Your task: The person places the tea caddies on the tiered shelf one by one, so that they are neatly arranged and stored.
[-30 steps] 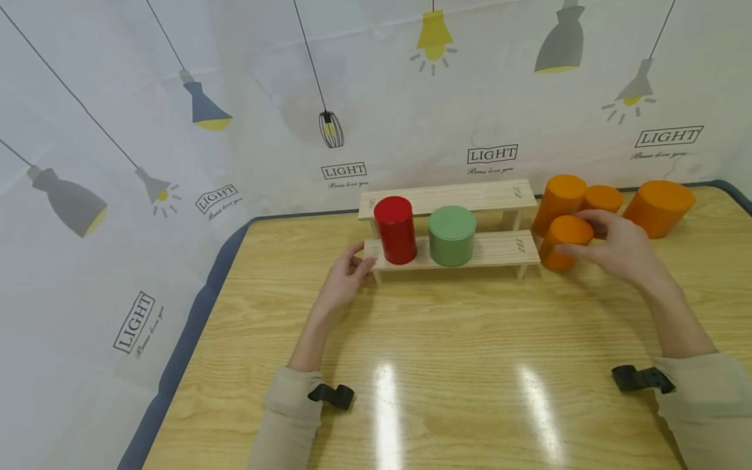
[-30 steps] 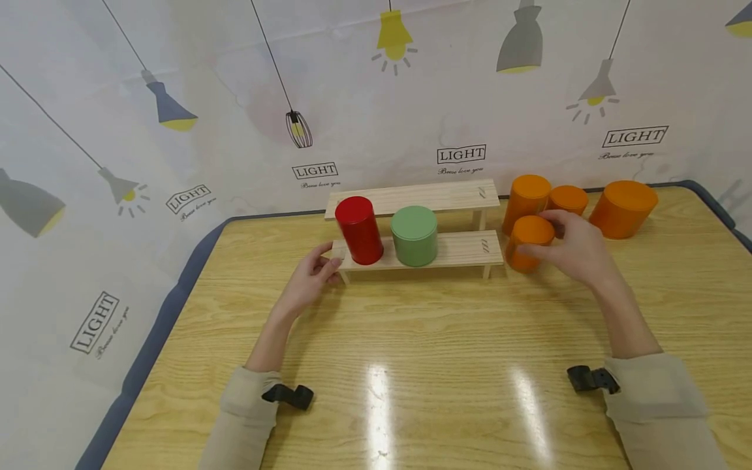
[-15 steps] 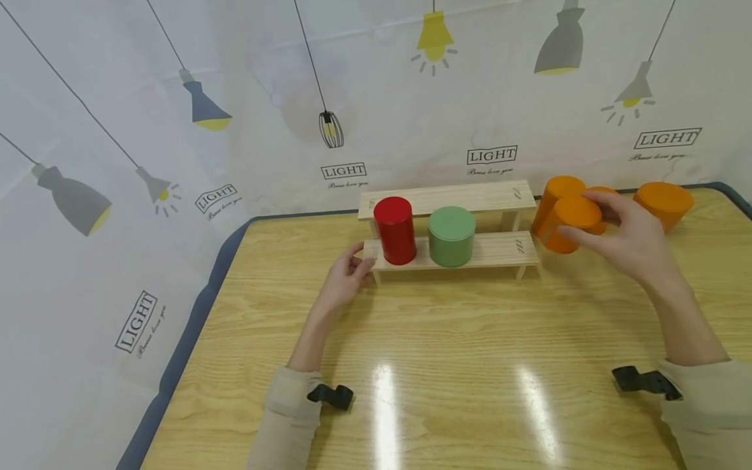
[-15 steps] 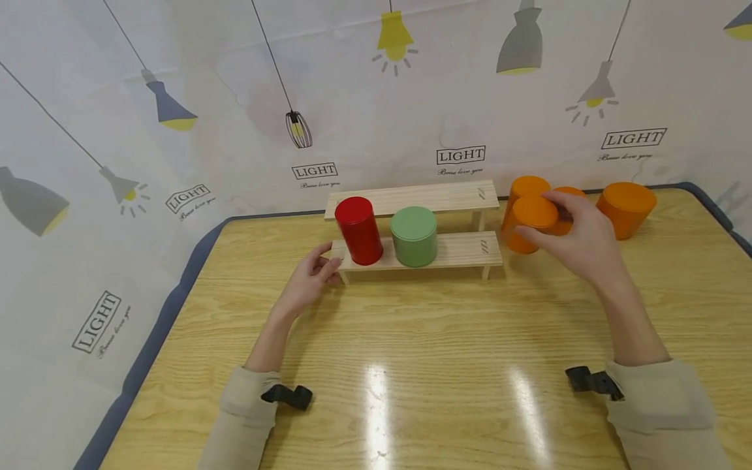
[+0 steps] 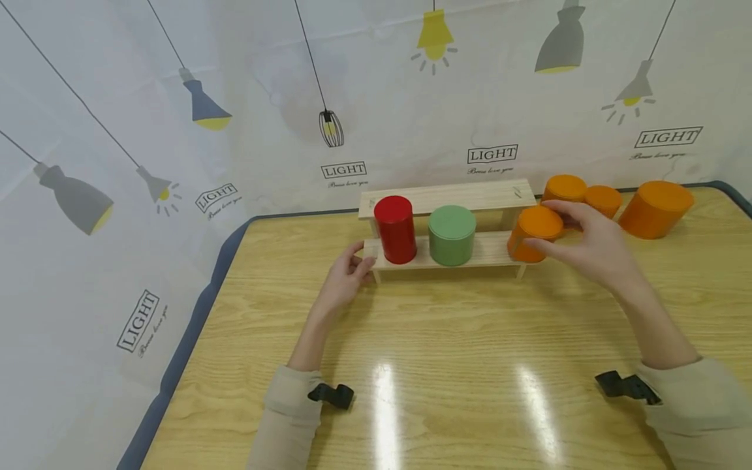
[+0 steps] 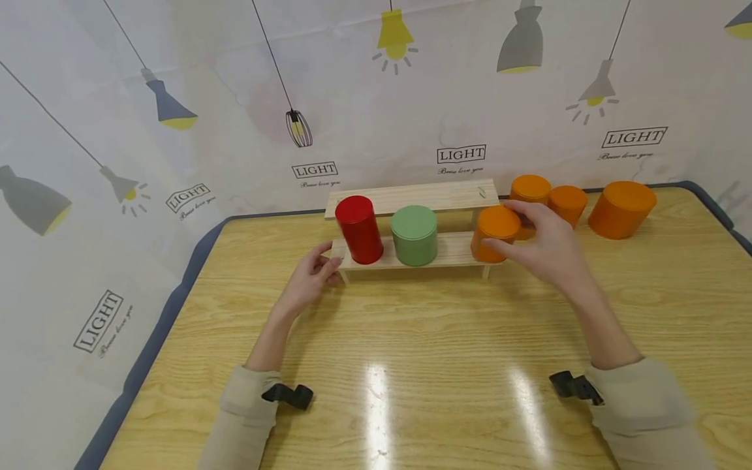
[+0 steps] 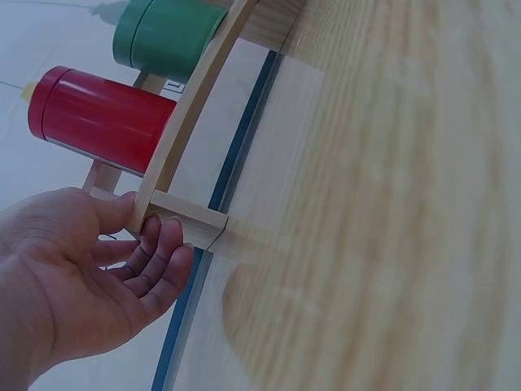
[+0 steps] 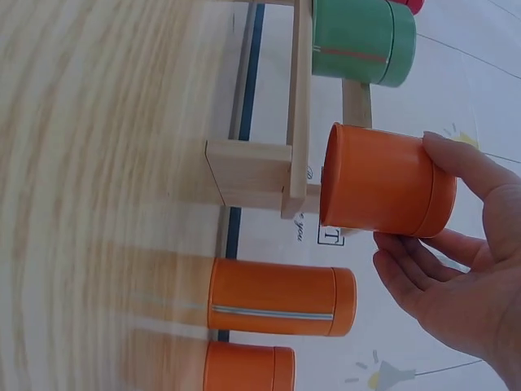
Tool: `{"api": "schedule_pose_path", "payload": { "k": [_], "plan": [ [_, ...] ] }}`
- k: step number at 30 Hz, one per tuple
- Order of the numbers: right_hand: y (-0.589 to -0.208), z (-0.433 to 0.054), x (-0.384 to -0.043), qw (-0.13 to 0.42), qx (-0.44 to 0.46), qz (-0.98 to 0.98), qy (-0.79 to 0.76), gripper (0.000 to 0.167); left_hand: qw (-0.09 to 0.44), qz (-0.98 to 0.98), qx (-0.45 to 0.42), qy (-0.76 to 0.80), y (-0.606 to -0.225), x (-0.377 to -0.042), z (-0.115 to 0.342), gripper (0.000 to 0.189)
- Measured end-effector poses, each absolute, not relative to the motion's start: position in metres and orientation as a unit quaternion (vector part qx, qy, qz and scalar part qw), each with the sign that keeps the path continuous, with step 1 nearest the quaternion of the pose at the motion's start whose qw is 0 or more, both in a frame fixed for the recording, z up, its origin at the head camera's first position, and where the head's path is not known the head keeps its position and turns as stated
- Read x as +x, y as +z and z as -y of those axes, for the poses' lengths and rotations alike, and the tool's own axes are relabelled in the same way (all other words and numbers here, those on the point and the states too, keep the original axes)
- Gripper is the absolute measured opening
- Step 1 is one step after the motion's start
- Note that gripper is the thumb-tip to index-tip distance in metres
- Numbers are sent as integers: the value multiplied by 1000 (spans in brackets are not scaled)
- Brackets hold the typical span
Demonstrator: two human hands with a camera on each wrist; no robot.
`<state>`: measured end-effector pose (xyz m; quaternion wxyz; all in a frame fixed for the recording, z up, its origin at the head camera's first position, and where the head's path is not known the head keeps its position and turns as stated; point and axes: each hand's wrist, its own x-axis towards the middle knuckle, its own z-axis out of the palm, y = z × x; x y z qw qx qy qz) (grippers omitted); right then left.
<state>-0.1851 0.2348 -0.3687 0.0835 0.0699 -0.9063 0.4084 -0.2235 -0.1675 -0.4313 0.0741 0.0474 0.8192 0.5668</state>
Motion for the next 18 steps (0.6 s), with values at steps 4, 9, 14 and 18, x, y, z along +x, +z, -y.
{"api": "schedule_pose_path", "payload": {
  "k": [4, 9, 14, 18],
  "plan": [
    [-371, -227, -186, 78, 78, 907, 406, 77, 71, -819, 50, 567, -432, -224, 167, 53],
    [-373, -220, -188, 67, 87, 905, 410, 76, 67, -820, 54, 566, -433, -225, 167, 52],
    [-375, -214, -191, 65, 90, 901, 420, 75, 67, -820, 55, 566, -433, -225, 167, 52],
    [-375, -210, -194, 68, 96, 899, 421, 73, 68, -818, 54, 568, -433, -225, 167, 52]
  ]
}}
